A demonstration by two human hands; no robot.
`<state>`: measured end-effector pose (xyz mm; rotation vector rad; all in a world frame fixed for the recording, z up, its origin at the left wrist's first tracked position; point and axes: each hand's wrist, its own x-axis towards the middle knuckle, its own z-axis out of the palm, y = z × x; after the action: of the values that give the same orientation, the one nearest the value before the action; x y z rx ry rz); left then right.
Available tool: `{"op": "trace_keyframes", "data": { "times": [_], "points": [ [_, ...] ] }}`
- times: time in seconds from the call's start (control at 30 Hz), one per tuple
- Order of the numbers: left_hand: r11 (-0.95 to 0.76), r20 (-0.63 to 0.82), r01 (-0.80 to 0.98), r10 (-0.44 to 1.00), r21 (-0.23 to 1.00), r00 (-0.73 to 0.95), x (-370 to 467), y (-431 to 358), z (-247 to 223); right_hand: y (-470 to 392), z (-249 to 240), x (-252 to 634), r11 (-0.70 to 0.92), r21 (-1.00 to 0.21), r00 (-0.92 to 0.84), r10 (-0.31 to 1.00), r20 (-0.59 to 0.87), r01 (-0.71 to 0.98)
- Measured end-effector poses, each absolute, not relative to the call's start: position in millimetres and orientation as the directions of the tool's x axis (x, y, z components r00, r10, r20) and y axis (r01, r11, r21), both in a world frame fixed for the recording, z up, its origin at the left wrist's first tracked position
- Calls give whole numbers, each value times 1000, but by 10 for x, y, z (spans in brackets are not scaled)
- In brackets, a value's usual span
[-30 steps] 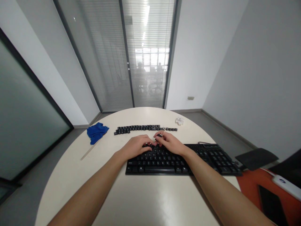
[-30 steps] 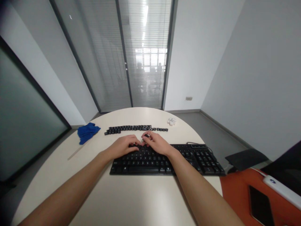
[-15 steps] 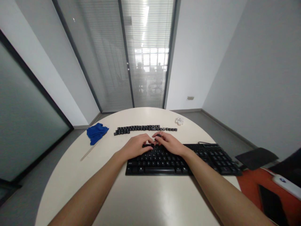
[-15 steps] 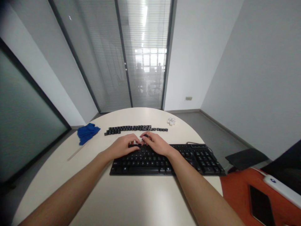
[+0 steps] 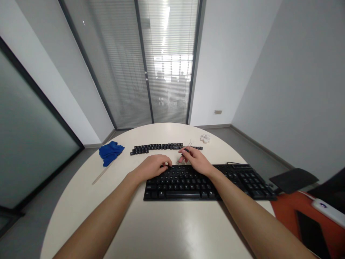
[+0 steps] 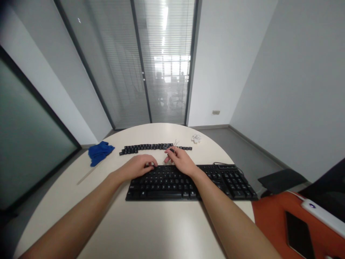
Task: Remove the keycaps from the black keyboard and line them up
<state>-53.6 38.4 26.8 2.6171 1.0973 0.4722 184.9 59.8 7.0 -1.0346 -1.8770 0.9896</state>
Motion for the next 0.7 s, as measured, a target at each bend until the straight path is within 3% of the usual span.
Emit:
{"op": "trace_keyframes", "data": {
  "times": [0.23,0.53,0.7],
  "points": [
    [-645,130,592,721,484,680,-602,405,315,594,86,1852,371,-877,-380,892,245,305],
    [-590,77,678,776,438,626,-627,420,316,576,94,1842,379,-864,-378,892,247,331],
    [-588,120,647,778,485,617,-609,428,278,586,91,1844,382,-858,-375,893,248,342]
  ]
}}
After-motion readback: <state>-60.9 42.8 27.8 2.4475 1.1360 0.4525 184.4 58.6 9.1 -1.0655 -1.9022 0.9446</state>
